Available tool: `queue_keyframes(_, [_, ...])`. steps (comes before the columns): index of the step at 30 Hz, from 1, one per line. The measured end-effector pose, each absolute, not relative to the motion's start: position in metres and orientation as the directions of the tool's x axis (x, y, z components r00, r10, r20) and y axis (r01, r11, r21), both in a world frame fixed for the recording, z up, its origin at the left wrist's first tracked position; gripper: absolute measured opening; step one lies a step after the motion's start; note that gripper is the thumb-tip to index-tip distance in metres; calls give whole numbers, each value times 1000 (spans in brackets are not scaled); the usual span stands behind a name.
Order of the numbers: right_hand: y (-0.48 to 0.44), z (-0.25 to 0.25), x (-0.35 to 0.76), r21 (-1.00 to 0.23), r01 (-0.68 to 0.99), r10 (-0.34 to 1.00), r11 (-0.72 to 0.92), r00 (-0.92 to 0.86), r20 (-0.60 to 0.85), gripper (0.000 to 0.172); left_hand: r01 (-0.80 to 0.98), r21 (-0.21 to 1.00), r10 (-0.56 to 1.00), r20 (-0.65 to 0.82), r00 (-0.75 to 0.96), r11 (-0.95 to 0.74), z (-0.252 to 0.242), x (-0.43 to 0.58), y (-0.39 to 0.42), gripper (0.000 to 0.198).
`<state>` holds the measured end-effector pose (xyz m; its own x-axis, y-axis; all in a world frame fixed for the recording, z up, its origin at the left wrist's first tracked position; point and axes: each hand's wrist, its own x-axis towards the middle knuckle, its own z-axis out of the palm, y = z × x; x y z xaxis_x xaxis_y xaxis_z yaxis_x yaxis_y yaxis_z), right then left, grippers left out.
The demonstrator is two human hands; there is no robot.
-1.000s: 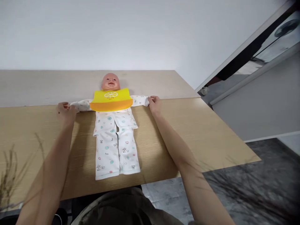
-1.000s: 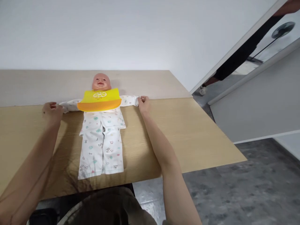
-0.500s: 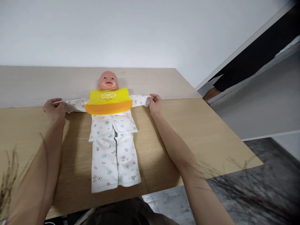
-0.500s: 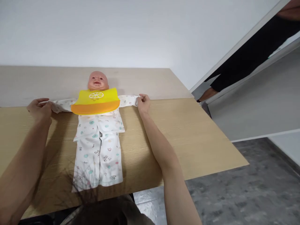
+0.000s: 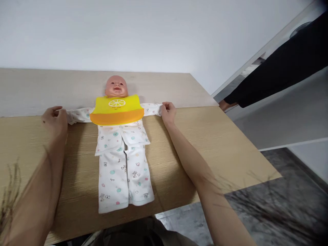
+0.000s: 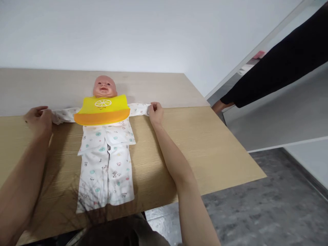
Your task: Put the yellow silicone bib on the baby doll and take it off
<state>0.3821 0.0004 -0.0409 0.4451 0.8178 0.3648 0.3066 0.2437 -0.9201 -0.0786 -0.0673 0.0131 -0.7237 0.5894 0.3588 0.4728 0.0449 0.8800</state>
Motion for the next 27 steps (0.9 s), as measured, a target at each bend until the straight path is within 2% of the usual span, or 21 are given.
queue_keyframes(3, [2,-38,382,-905,362,816,224,438,377,17,481,871,608,330,-722,98,17,-75,-65,40])
queue_keyframes(7, [11,-38,383,-918,347,831,191,441,339,17,452,880,644,262,-719,146,18,-73,-57,44])
queue_keyframes(12, [17,-40,384,-908,329,845,258,378,377,18,473,872,652,285,-702,127,15,-74,-48,36])
queue_keyframes(16, [17,-42,384,-937,263,835,229,441,328,19,390,917,615,261,-744,82,10,-78,-45,35])
queue_keyframes(22, [17,-45,386,-963,178,821,204,504,267,21,427,900,562,313,-766,81,8,-82,-47,32])
queue_keyframes(27, [11,-43,387,-946,246,813,211,493,310,20,525,843,558,382,-736,115,3,-86,-50,28])
